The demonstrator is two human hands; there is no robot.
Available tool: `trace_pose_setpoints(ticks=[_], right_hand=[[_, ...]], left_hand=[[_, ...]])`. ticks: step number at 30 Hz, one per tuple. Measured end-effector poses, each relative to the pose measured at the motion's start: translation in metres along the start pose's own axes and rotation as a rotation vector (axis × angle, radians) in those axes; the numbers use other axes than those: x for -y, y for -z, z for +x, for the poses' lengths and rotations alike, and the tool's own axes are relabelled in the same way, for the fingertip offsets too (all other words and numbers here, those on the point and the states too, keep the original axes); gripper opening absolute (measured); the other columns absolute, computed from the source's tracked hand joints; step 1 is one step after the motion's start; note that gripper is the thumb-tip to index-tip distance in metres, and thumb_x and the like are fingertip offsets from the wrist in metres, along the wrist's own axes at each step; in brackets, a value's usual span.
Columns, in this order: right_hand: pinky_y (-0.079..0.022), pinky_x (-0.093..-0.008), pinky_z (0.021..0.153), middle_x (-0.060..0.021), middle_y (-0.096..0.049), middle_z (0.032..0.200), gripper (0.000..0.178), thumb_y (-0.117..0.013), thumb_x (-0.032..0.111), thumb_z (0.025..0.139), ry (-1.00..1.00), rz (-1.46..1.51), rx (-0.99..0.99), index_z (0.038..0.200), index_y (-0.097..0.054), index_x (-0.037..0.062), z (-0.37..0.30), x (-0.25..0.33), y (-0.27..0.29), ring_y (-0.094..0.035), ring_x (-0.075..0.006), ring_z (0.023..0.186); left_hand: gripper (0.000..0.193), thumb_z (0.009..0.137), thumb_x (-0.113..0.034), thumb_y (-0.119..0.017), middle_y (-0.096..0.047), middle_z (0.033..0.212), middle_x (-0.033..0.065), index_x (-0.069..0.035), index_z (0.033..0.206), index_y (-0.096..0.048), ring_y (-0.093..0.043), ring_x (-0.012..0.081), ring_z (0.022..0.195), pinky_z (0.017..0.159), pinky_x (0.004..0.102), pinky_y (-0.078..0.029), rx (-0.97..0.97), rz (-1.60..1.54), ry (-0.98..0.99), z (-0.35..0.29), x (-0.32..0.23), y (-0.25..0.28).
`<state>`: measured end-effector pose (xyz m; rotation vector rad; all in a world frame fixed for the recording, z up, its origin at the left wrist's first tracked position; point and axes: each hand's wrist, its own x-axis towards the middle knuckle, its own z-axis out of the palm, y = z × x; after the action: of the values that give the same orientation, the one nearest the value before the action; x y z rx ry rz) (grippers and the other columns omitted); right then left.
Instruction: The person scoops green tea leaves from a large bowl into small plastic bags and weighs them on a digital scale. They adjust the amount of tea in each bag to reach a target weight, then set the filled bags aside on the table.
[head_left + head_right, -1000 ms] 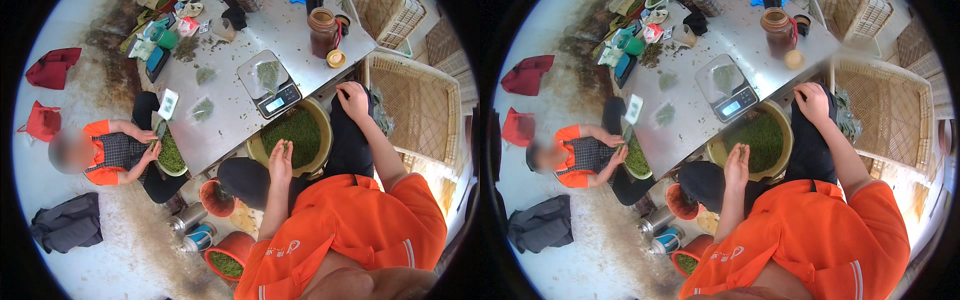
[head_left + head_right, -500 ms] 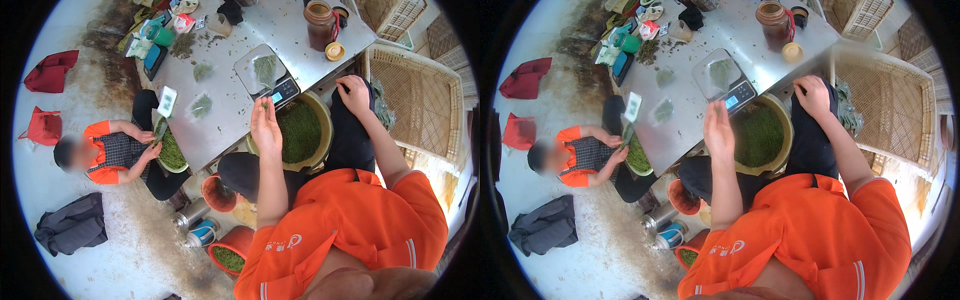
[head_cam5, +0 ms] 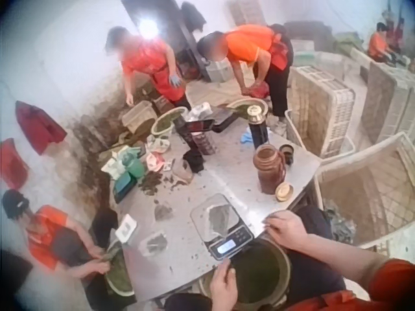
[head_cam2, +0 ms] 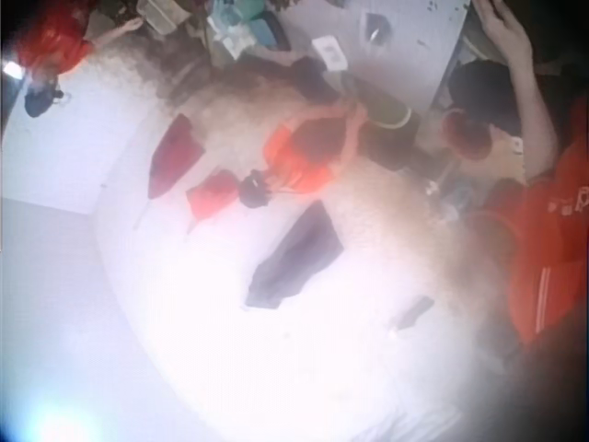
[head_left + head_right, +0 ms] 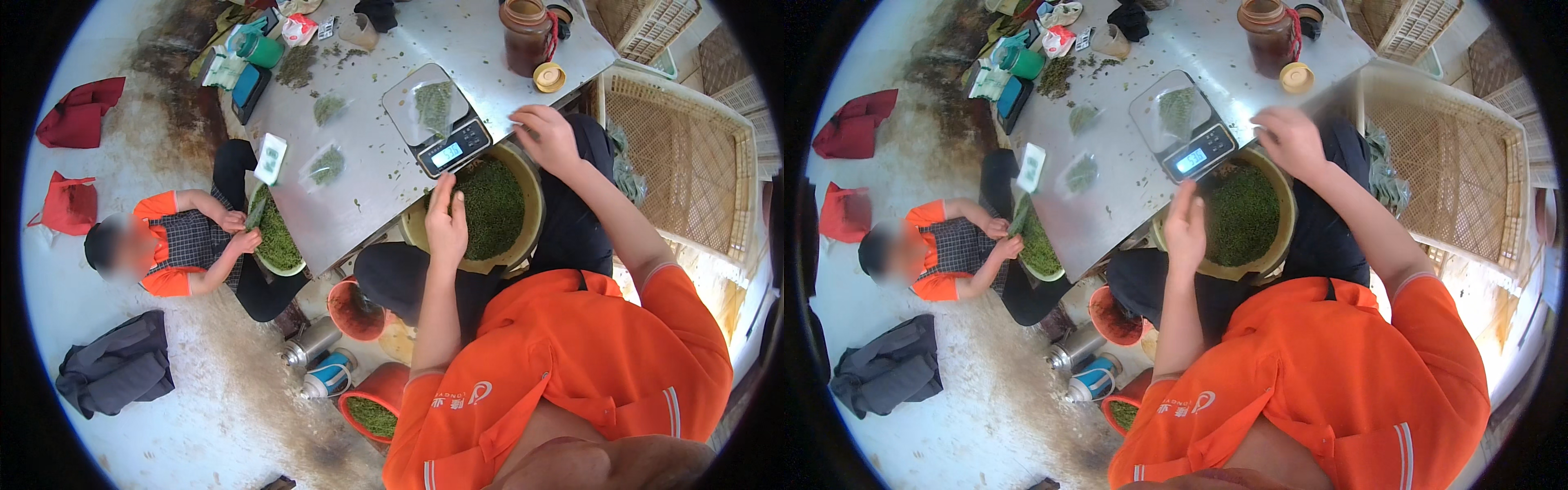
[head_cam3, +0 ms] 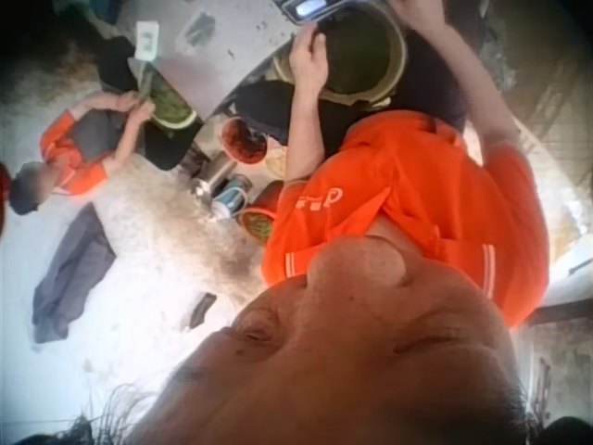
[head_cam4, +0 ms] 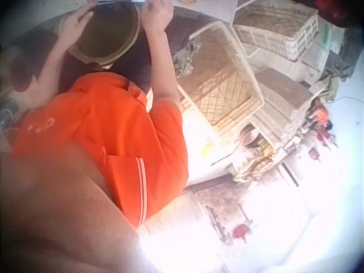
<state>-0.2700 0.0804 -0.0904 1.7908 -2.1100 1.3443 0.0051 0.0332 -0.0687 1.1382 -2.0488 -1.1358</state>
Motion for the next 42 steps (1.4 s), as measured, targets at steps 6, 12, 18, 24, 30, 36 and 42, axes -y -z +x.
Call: trace_pose_setpoints(ticks=[6, 12, 18, 24, 30, 36, 42], right_hand=[[-0.049, -0.0469, 0.106, -0.0102, -0.060, 0.141, 0.028, -0.078, 0.009, 0.081, 0.368, -0.174, 0.095, 0.107, -0.068, 0.0081, 0.054, 0.047, -0.058, -0.058, -0.0354, 0.129], [-0.054, -0.0406, 0.097, -0.0151, -0.062, 0.142, 0.012, -0.067, 0.002, 0.095, -0.070, 0.532, 0.283, 0.105, -0.063, 0.0028, 0.043, 0.088, -0.045, -0.065, -0.0369, 0.119], [-0.055, -0.0412, 0.094, -0.0145, -0.063, 0.129, 0.034, -0.077, 0.004, 0.084, -0.179, 0.389, 0.111, 0.116, -0.066, 0.0082, 0.027, 0.109, -0.031, -0.065, -0.0381, 0.113], [-0.055, -0.0399, 0.090, -0.0040, -0.066, 0.118, 0.053, -0.084, 0.009, 0.074, -0.004, 0.200, 0.127, 0.123, -0.066, 0.0129, 0.037, 0.086, -0.056, -0.066, -0.0299, 0.107], [-0.050, -0.0376, 0.083, -0.0047, -0.065, 0.104, 0.034, -0.080, 0.006, 0.072, 0.099, 0.075, 0.007, 0.102, -0.066, 0.0105, 0.036, 0.092, -0.062, -0.064, -0.0278, 0.097], [-0.047, -0.0355, 0.081, 0.0002, -0.064, 0.096, 0.017, -0.081, 0.011, 0.075, 0.223, 0.042, 0.009, 0.089, -0.071, 0.0117, 0.042, 0.071, -0.048, -0.062, -0.0225, 0.093], [-0.048, -0.0369, 0.087, -0.0006, -0.066, 0.096, 0.013, -0.082, 0.011, 0.076, 0.190, -0.050, 0.086, 0.086, -0.074, 0.0096, 0.046, 0.086, -0.041, -0.062, -0.0214, 0.096]], left_hand=[[0.044, 0.103, -0.003, -0.055, -0.048, 0.153, 0.0238, 0.002, 0.147, -0.050, -0.057, 0.0429, 0.133, 0.107, 0.0461, -0.049, -0.041, 0.222, -0.211, 0.060, 0.000, -0.002], [0.041, 0.096, -0.001, -0.058, -0.059, 0.144, 0.0190, 0.000, 0.137, -0.061, -0.062, 0.0396, 0.124, 0.102, 0.0463, -0.052, -0.039, 0.376, -0.184, 0.085, -0.012, 0.007], [0.033, 0.091, -0.006, -0.064, -0.072, 0.126, 0.0118, -0.006, 0.123, -0.072, -0.069, 0.0299, 0.108, 0.104, 0.0438, -0.048, 0.149, 0.793, -0.219, 0.072, -0.061, 0.033], [0.036, 0.093, -0.009, -0.062, -0.068, 0.134, 0.0077, -0.008, 0.128, -0.070, -0.064, 0.0331, 0.121, 0.115, 0.0602, -0.037, 0.090, 0.860, -0.269, 0.063, -0.085, 0.041], [0.040, 0.095, -0.011, -0.064, -0.067, 0.138, 0.0033, -0.012, 0.135, -0.067, -0.055, 0.0379, 0.136, 0.120, 0.0676, -0.027, 0.063, 1.056, -0.320, 0.064, -0.070, 0.033], [0.023, 0.098, -0.018, -0.068, -0.074, 0.123, 0.0140, -0.009, 0.118, -0.075, -0.066, 0.0394, 0.120, 0.109, 0.0523, -0.048, 0.112, 0.360, -0.151, 0.094, -0.088, 0.092], [0.043, 0.102, -0.021, -0.062, -0.040, 0.165, 0.0197, -0.011, 0.143, -0.064, -0.066, 0.0393, 0.124, 0.098, 0.0474, -0.056, -0.148, 0.711, 0.115, 0.218, 0.028, 0.112]])
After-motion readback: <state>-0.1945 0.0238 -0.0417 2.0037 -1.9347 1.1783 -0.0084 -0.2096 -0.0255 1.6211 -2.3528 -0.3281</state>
